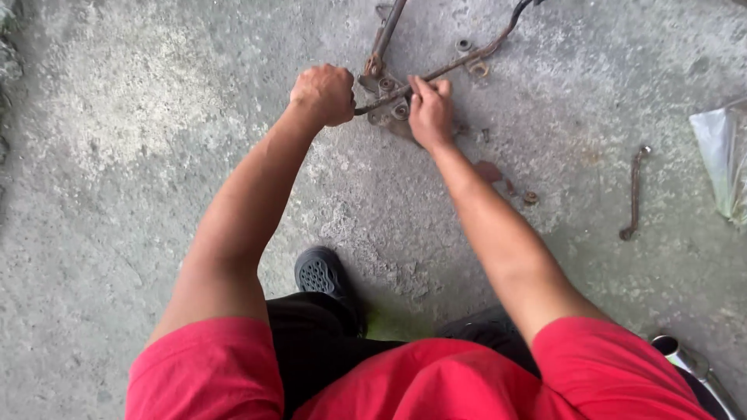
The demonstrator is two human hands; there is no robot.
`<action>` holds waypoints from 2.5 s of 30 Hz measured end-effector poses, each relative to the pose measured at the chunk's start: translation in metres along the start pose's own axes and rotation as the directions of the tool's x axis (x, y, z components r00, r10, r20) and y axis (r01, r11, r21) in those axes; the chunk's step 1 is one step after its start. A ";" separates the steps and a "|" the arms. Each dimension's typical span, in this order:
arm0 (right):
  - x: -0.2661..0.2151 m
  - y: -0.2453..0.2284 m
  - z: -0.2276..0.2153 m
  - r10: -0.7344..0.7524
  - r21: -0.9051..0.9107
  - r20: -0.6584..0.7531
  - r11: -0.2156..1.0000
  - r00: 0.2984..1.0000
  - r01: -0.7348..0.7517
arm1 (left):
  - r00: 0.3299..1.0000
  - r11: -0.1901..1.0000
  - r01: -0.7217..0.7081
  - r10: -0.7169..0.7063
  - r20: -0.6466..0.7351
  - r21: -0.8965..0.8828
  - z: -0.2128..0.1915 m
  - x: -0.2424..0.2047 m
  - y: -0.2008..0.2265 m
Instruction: The recorder is assembling or repairing a motorcycle center stand and brake pedal assembly.
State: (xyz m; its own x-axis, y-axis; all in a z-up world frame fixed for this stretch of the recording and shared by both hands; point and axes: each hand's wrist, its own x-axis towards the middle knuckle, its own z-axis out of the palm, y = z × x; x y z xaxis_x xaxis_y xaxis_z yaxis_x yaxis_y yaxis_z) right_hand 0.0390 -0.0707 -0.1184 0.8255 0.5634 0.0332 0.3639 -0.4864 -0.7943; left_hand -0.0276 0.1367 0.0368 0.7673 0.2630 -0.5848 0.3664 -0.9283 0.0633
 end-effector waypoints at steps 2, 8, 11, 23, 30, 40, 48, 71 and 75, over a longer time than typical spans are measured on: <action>0.010 -0.013 0.025 0.033 -0.055 -0.080 0.998 0.996 -0.037 | 1.000 1.000 -0.004 0.004 -0.031 0.013 -0.004 0.000 0.000; 0.024 0.002 -0.017 -0.241 -0.367 0.215 0.878 0.946 0.307 | 0.999 1.000 0.009 -0.010 0.048 0.028 -0.004 -0.004 0.001; 0.033 0.018 -0.027 -0.308 -0.285 0.066 0.906 0.949 0.313 | 0.998 0.999 0.004 -0.007 0.057 0.048 -0.006 0.008 -0.006; 0.052 0.043 -0.011 -0.427 -0.291 0.194 0.835 0.883 0.467 | 0.996 0.987 -0.082 0.086 -0.027 0.135 -0.006 0.031 -0.020; 0.049 0.062 -0.032 -0.370 -0.280 0.153 0.873 0.917 0.399 | 0.996 0.986 -0.087 0.088 -0.005 0.145 0.001 0.034 -0.021; 0.041 0.059 -0.031 -0.188 -0.317 -0.043 0.934 0.981 0.165 | 0.995 0.991 -0.090 0.085 0.048 0.103 0.004 0.040 -0.025; 0.031 0.024 -0.037 -0.148 -0.128 0.179 0.977 0.973 0.172 | 0.989 0.986 -0.145 0.146 -0.006 0.087 0.003 0.031 -0.022; 0.041 0.033 -0.031 0.347 -0.745 0.304 0.667 0.887 -0.005 | 0.972 0.980 -0.144 0.166 -0.166 0.140 0.073 -0.036 0.025; 0.030 0.009 -0.030 0.440 -0.626 0.223 0.749 0.870 -0.218 | 0.985 0.988 -0.136 0.143 -0.096 0.074 0.057 -0.028 0.019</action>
State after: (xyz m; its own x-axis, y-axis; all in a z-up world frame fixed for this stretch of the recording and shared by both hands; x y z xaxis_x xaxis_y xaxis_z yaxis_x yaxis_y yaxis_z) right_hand 0.0798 -0.0785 -0.1059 0.7821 0.4252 -0.4556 0.3626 -0.9051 -0.2223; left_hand -0.0715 0.0969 0.0082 0.8590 0.1515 -0.4890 0.2184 -0.9724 0.0824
